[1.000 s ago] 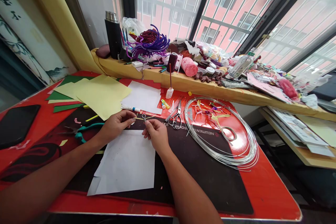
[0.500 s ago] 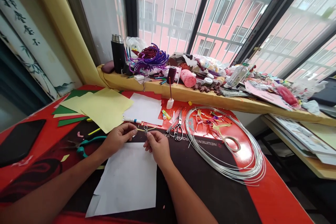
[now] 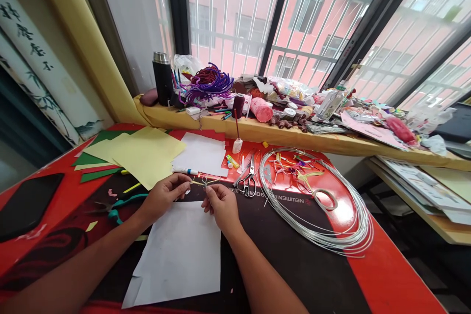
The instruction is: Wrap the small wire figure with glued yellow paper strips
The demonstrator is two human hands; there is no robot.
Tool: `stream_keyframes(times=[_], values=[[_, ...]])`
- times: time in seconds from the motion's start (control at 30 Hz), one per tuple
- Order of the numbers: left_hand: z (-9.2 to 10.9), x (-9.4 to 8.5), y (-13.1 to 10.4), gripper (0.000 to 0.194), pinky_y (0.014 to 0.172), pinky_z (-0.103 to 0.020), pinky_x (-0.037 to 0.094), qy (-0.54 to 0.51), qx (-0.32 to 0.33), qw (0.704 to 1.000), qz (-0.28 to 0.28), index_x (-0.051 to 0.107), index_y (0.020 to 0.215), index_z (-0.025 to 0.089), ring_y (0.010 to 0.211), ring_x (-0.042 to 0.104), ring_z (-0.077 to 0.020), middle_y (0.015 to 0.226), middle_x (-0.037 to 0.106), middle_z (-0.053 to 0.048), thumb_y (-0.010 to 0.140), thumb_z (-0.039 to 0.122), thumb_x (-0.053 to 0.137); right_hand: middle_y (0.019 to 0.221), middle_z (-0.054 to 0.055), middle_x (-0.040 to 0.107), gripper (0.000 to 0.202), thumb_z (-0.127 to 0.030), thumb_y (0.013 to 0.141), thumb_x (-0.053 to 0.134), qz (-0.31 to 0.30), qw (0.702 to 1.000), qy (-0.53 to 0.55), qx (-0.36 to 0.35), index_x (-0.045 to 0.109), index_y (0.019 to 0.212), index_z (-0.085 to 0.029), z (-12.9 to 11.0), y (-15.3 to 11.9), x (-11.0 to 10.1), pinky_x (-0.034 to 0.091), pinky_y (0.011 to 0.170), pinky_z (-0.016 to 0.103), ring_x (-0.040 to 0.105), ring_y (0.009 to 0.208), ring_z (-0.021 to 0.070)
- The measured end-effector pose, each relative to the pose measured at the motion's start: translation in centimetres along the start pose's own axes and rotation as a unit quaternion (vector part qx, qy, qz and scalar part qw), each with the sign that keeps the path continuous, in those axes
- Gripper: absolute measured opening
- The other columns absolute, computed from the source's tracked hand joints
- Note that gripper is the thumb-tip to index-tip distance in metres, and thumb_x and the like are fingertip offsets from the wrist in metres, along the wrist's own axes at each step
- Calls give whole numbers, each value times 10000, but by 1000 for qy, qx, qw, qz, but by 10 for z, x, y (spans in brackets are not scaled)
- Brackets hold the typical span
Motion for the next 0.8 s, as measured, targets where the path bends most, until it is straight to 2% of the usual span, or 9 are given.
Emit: stream_keyframes(times=[0.37, 0.63, 0.8], values=[[11, 0, -2, 418, 598, -284, 487, -34, -15, 999, -19, 711, 945, 197, 635, 570, -145, 785, 663, -14, 861, 607, 711, 588, 0, 698, 383, -563, 841, 778, 1, 1000, -1, 2, 699, 856, -188, -1, -1, -1, 373, 450, 234, 554, 455, 121], [4, 0, -2, 331, 620, -285, 487, -1, 6, 1000, -5, 725, 921, 211, 671, 562, -152, 820, 669, -9, 837, 529, 765, 584, -6, 694, 369, -553, 847, 775, 4, 1000, -3, 3, 692, 827, -194, -4, -2, 1, 386, 452, 234, 558, 453, 120], [1, 1, -1, 325, 612, -275, 487, -30, 12, 999, 1, 720, 981, 218, 693, 571, -154, 823, 658, 1, 823, 492, 791, 578, -7, 694, 372, -559, 847, 772, 3, 1000, -6, 3, 696, 842, -194, -3, -1, 0, 382, 446, 229, 561, 450, 119]])
Point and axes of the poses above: each hand's wrist, its own y-axis towards the middle knuckle, its own x-axis out of the palm, z = x × y, the point moved 1 cm from there along y, towards the middle knuckle
